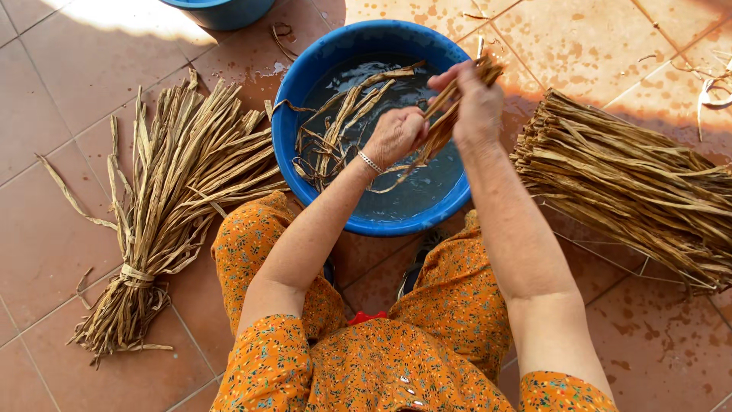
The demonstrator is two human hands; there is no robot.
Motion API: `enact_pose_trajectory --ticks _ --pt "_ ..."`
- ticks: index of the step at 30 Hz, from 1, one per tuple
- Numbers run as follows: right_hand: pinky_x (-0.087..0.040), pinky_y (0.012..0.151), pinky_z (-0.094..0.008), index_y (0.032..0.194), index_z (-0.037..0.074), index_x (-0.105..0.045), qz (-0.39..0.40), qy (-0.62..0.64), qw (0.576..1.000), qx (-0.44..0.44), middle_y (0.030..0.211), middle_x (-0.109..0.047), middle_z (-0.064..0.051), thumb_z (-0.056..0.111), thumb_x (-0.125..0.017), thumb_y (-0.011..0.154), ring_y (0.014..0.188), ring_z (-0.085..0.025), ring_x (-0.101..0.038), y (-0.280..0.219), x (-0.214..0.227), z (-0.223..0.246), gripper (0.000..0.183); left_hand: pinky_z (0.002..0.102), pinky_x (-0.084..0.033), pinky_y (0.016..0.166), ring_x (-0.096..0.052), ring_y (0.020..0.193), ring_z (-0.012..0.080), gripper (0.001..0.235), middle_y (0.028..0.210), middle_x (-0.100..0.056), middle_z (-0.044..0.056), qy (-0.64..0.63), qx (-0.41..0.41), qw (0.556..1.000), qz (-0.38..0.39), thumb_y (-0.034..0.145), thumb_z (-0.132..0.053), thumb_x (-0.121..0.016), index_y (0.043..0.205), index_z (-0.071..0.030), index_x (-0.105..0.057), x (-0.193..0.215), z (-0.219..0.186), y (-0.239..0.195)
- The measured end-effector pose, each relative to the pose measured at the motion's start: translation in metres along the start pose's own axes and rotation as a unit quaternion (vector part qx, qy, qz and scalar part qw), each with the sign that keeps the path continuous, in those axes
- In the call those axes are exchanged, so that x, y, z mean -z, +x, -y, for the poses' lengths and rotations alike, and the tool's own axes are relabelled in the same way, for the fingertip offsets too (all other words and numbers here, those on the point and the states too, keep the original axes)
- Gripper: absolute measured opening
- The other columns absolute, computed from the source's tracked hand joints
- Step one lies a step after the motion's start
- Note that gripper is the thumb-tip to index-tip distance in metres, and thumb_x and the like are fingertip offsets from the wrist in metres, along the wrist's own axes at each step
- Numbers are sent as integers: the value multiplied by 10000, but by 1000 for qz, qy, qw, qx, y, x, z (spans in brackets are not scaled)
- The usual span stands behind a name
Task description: The person sits on a tiled floor and repeatedly dips bundles of dried plant strips into a blue basin of water, then wrings and places them on the floor. The person handles the strips by hand, occasionally using scissors to cut a bundle.
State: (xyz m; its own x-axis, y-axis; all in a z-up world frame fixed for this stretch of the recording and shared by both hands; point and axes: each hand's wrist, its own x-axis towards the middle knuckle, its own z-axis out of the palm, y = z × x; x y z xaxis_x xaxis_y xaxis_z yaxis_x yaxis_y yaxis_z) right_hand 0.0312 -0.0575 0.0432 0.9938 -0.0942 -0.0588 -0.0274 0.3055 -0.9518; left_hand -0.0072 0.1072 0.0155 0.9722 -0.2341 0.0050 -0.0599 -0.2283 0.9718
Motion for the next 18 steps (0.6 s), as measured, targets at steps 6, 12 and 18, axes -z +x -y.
enact_pose_trajectory --ticks 6,12,18 --pt "-532 493 -363 975 55 -639 -100 186 977 -26 697 -583 -21 289 -574 1066 540 -146 -553 43 58 14 260 307 -500 612 -577 617 157 274 656 -611 42 0 -36 999 31 898 -219 -462 776 -65 -654 -17 14 -28" --pt "-403 441 -312 982 24 -655 -157 124 978 61 663 -506 -12 267 -599 1093 506 -108 -438 76 121 -5 274 344 -469 611 -530 604 189 258 676 -564 92 48 -66 995 51 957 -190 -455 841 -39 -629 -17 47 -46" --pt "-427 456 -317 1031 4 -661 -204 169 960 94 714 -589 -37 252 -573 1093 539 -124 -484 82 188 3 271 412 -494 700 -613 757 314 199 817 -630 114 152 -198 967 48 958 -156 -459 881 -49 -608 -3 91 -68"
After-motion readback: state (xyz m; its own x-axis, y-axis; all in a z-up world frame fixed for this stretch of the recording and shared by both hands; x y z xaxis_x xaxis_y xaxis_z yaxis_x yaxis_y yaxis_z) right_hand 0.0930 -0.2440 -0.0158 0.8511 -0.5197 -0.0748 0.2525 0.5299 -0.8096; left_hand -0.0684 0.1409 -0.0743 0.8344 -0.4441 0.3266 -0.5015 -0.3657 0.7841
